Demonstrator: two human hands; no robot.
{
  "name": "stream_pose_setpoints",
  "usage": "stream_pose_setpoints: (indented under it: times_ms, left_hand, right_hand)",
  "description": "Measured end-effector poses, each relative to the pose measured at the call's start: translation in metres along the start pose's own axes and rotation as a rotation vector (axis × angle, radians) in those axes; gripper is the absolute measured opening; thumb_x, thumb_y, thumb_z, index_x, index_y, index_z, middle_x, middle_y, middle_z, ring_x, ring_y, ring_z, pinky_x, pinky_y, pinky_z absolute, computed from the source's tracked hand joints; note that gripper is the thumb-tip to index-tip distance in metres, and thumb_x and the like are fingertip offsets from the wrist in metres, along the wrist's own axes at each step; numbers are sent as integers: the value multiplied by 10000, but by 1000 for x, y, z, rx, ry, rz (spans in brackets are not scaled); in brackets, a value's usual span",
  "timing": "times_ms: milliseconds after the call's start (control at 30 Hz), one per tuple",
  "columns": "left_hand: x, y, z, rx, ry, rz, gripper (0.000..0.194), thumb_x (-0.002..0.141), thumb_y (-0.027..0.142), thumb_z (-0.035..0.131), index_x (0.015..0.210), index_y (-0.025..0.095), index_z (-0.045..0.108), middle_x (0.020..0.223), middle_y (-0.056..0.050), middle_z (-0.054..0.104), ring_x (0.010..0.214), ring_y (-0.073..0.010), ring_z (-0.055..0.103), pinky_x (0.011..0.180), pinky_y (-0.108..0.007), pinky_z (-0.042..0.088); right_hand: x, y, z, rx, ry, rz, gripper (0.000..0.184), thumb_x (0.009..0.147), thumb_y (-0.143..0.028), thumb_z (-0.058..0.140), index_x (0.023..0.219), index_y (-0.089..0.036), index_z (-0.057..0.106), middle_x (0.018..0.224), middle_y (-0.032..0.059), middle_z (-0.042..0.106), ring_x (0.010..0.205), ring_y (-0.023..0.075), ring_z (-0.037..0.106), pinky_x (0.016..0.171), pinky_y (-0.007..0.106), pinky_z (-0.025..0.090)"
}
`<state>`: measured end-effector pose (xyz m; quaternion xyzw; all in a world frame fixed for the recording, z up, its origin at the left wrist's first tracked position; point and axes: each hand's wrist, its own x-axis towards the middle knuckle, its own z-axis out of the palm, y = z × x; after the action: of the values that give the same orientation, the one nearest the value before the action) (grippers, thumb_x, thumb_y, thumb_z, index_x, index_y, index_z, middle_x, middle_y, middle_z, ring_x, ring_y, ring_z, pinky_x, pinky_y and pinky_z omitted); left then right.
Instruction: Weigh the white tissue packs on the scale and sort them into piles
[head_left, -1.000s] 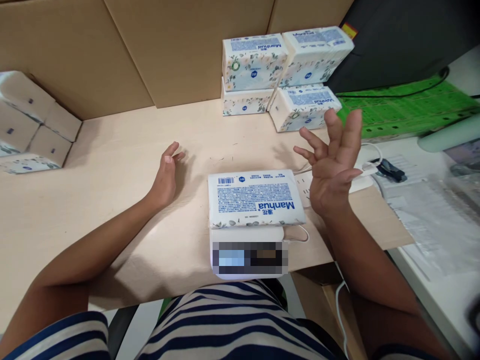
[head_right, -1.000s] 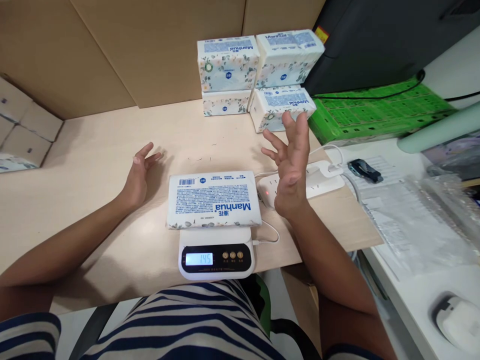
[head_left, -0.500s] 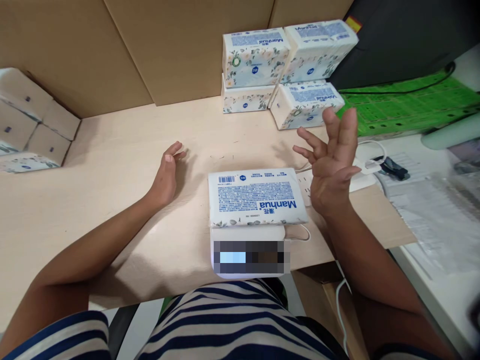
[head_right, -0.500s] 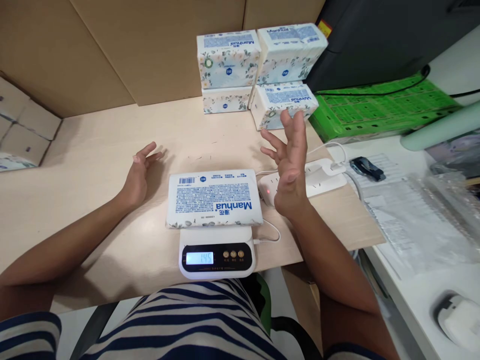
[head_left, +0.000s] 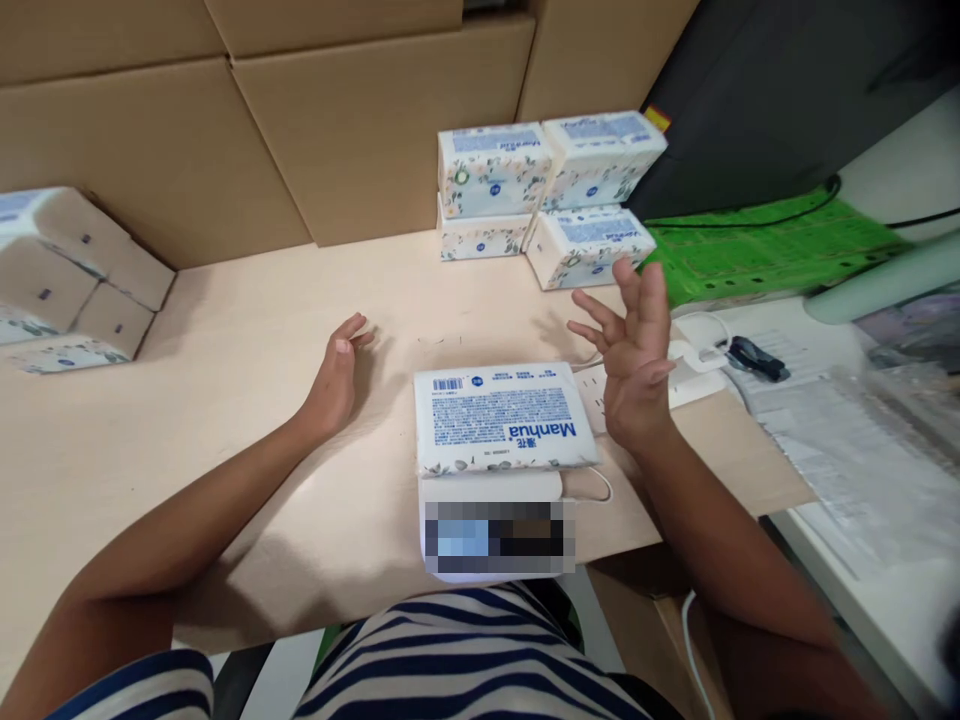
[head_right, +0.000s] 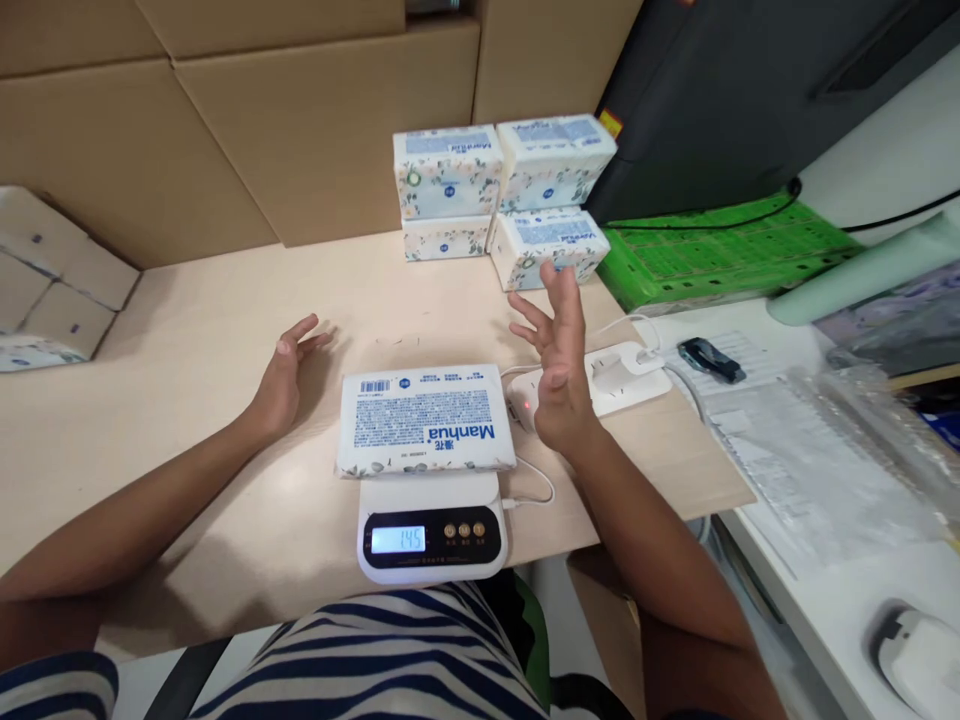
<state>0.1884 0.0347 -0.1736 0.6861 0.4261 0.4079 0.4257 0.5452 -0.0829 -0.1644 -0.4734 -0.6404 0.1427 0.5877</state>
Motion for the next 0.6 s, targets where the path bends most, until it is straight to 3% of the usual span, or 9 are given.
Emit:
stream_pose_setpoints:
  times_ms: [67,133,233,367,500,600]
  left_hand:
    - [-13,9,3,-9,41,-10,1018,942,989,363,1608,232,504,1747,-224,457,1595,-463,507,1379,-730,295]
    - [-40,18,11,-51,71,-9,955,989,935,379,1675,272,428,1823,-187,355,1686,-464,369,1384,-735,286]
    - [-99,25,21,-161,-73,-22,739,1096,781,325,1757,451,299,1918,2,171,1777,-398,145,1425,-683,242]
    - [-153,27,15,-193,-94,-71,808,1045,852,307,1775,507,261,1919,86,137,1783,-418,70,1440,-672,191]
    - [-150,46,13,-237,-65,-253,852,1050,845,328,1802,509,109,1923,120,11,1788,-392,0,1441,-675,71]
    - [-136,71,42,-410,-77,-361,904,1048,859,322,1818,450,84,1926,72,78,1792,-346,11,1451,-630,93]
  right_hand:
    - [0,-7,4,26,28,-1,911,942,-1002,248,1755,-600,164,1898,-22,209,1619,428,481,1171,665,527]
    - [-5,-19,8,43,101,18,882,973,-972,267,1760,-579,200,1905,-20,202,1688,425,376,1215,686,484]
    - [-30,-40,12,65,262,108,812,1039,-895,290,1763,-529,273,1918,-22,168,1771,368,181,1308,710,372]
    - [-75,-59,9,119,381,279,669,1125,-736,343,1757,-518,313,1929,-42,114,1791,304,101,1380,710,247]
    - [-89,-68,18,87,481,293,678,1141,-669,365,1784,-492,245,1932,-64,73,1796,285,44,1422,690,160]
    - [-80,-76,41,114,245,342,782,1126,-710,349,1821,-434,120,1931,-33,83,1793,300,69,1427,673,187]
